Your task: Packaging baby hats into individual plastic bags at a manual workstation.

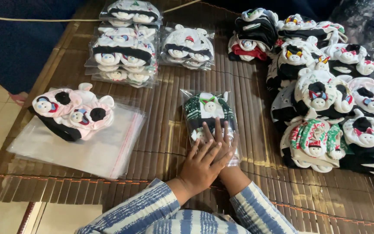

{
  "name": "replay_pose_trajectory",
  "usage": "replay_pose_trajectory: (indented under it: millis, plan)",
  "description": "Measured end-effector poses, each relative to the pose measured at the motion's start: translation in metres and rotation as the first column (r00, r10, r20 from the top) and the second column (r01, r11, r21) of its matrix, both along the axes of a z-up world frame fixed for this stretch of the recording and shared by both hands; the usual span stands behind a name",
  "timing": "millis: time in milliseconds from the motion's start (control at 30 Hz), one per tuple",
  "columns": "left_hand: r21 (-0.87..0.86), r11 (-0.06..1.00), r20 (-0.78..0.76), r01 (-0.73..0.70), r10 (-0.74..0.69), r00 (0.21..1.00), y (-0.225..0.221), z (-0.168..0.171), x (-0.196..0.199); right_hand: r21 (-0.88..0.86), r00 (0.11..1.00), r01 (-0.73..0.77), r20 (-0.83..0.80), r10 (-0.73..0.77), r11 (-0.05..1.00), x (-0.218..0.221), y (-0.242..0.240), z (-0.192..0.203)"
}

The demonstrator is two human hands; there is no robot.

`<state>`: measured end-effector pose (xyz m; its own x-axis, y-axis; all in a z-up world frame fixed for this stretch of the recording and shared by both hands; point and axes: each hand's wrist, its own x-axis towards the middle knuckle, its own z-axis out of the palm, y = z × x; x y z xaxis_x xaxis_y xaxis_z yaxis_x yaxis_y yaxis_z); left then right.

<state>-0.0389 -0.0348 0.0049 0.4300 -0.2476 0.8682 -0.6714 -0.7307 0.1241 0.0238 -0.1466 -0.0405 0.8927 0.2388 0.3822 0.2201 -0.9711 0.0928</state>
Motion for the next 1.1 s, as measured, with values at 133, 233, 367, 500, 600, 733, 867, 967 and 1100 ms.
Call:
replay_pose_trajectory:
  millis: [133, 233, 367, 500, 600, 733, 867, 967, 1100]
  plan:
    - [-0.012, 1.000, 0.003, -0.011, 0.011, 1.000, -0.001, -0.002, -0.001, -0.059, 0.992, -0.047, 0.118, 0.053, 0.997, -0.001, -0.010, -0.008]
    - [-0.016, 1.000, 0.000, -0.008, 0.008, 1.000, 0.000, 0.000, -0.001, -0.054, 0.987, -0.090, 0.131, 0.097, 0.994, 0.000, -0.001, -0.017]
    - [-0.003, 0.999, -0.127, 0.033, -0.033, 0.991, 0.004, -0.001, -0.004, -0.149, 0.983, -0.173, 0.029, 0.180, 0.973, -0.020, -0.004, -0.008]
    - [-0.106, 0.982, -0.473, 0.158, -0.190, 0.860, 0.020, 0.030, -0.012, -0.342, 0.896, -0.417, 0.000, 0.443, 0.842, -0.044, -0.043, 0.020]
    - [-0.217, 0.976, -0.472, -0.001, -0.104, 0.875, 0.030, 0.031, 0.002, 0.623, 0.391, -0.388, -0.557, 0.733, 0.680, -0.076, -0.066, 0.137]
    - [-0.272, 0.906, -0.662, -0.325, 0.069, 0.746, 0.051, -0.014, 0.030, 0.859, 0.434, 0.054, -0.479, 0.763, 0.508, -0.061, -0.115, 0.142]
    - [-0.286, 0.856, -0.953, -0.431, -0.209, 0.220, 0.066, -0.052, 0.052, 0.849, 0.850, 0.398, -0.484, 0.209, 0.347, -0.012, -0.136, 0.077]
    - [-0.336, 0.833, -0.934, -0.439, -0.233, 0.272, 0.062, -0.061, 0.056, 0.738, 0.816, 0.461, -0.571, 0.090, 0.493, 0.017, -0.138, 0.011]
    - [-0.298, 0.850, -0.927, -0.435, -0.149, 0.344, 0.063, -0.054, 0.052, 0.615, 0.756, 0.561, -0.654, -0.040, 0.554, 0.019, -0.119, 0.012]
